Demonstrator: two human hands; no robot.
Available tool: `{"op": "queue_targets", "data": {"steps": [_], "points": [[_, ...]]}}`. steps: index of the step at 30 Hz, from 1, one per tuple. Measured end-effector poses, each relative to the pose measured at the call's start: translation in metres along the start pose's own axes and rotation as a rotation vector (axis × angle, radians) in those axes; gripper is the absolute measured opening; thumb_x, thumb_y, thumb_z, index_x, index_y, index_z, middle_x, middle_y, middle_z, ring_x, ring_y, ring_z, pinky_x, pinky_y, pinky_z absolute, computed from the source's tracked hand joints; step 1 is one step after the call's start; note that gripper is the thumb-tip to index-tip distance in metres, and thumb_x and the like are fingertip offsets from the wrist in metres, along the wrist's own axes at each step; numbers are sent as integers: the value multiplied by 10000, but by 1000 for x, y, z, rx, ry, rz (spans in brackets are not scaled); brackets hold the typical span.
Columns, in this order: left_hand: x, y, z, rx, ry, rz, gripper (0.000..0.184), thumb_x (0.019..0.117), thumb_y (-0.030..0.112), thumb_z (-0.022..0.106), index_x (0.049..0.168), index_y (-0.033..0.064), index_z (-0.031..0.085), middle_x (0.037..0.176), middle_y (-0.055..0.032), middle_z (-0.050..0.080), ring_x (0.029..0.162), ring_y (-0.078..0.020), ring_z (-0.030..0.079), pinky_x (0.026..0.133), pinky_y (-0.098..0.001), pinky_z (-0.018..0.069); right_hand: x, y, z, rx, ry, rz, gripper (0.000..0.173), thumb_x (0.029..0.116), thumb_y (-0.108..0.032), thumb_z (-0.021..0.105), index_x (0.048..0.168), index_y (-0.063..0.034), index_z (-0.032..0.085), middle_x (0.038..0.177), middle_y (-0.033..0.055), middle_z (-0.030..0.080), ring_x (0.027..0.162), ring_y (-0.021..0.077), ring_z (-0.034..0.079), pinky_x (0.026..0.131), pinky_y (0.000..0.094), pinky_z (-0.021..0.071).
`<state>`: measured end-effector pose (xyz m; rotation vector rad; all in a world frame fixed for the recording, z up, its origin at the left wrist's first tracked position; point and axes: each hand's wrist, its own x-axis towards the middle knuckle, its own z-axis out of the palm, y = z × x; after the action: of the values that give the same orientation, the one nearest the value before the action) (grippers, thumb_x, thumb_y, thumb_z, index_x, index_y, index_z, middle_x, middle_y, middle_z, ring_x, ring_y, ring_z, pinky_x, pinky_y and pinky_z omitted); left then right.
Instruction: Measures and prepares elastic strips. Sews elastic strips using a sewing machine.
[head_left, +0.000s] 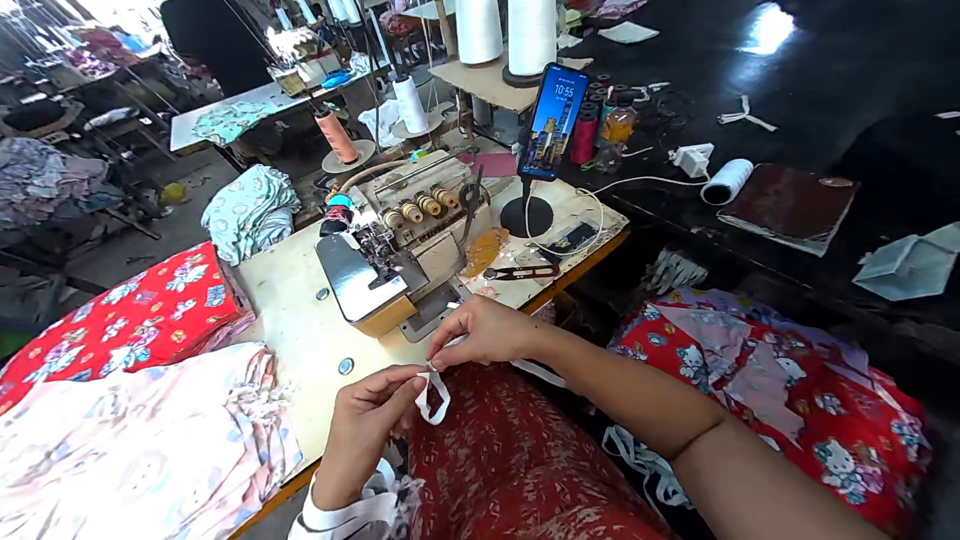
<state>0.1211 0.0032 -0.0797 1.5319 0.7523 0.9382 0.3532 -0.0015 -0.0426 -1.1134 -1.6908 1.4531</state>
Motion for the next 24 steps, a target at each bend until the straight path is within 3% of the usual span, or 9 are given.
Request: {"op": "queue_targets", "data": {"steps": [5, 8, 12, 17, 21, 24], "points": [[6, 15, 14, 201, 76, -23, 92, 889, 54, 715, 966, 76, 760, 729, 132, 705, 570, 67, 593, 535, -124, 503, -4, 3, -1, 33, 30, -26, 110, 961, -54, 667, 1017, 18, 728, 752, -49, 671, 500, -83, 429, 472, 107, 362], [8, 17, 12, 205, 48, 3, 70, 900, 41, 722, 956, 41, 763, 724, 102, 698, 580, 68, 579, 560, -122, 498, -4, 11, -3, 49, 55, -80, 77, 928, -18, 694, 981, 1, 746, 704, -52, 678, 465, -77, 443, 437, 103, 369], [10, 15, 6, 273, -9, 120, 67, 908, 53, 720, 953, 36, 768, 854, 50, 707, 654, 58, 581, 601, -115, 497, -4, 10, -4, 95, 79, -86, 98, 913, 32, 688, 961, -22, 754, 706, -49, 704, 447, -71, 458, 427, 97, 381], [8, 21, 7, 243, 42, 45, 94, 852, 1, 779, 935, 31, 747, 752, 44, 712, 625, 38, 621, 611, -131, 530, 1, 8, -3, 94, 46, -80, 106, 899, 42, 695, 941, -26, 763, 648, -51, 680, 432, -63, 464, 419, 100, 390], [9, 21, 1, 236, 25, 22, 108, 834, 16, 805, 918, 36, 741, 736, 42, 705, 621, 28, 624, 610, -138, 534, 6, 8, -4, 74, -5, -79, 103, 901, 31, 697, 942, -32, 768, 659, -54, 685, 444, -64, 472, 430, 99, 398], [12, 18, -3, 261, 16, 31, 196, 801, -1, 826, 914, 38, 672, 740, 30, 670, 619, 7, 611, 597, -148, 526, 9, 8, -3, 25, -39, -79, 92, 903, -10, 712, 958, -51, 773, 616, -72, 652, 438, -64, 470, 428, 100, 400]]}}
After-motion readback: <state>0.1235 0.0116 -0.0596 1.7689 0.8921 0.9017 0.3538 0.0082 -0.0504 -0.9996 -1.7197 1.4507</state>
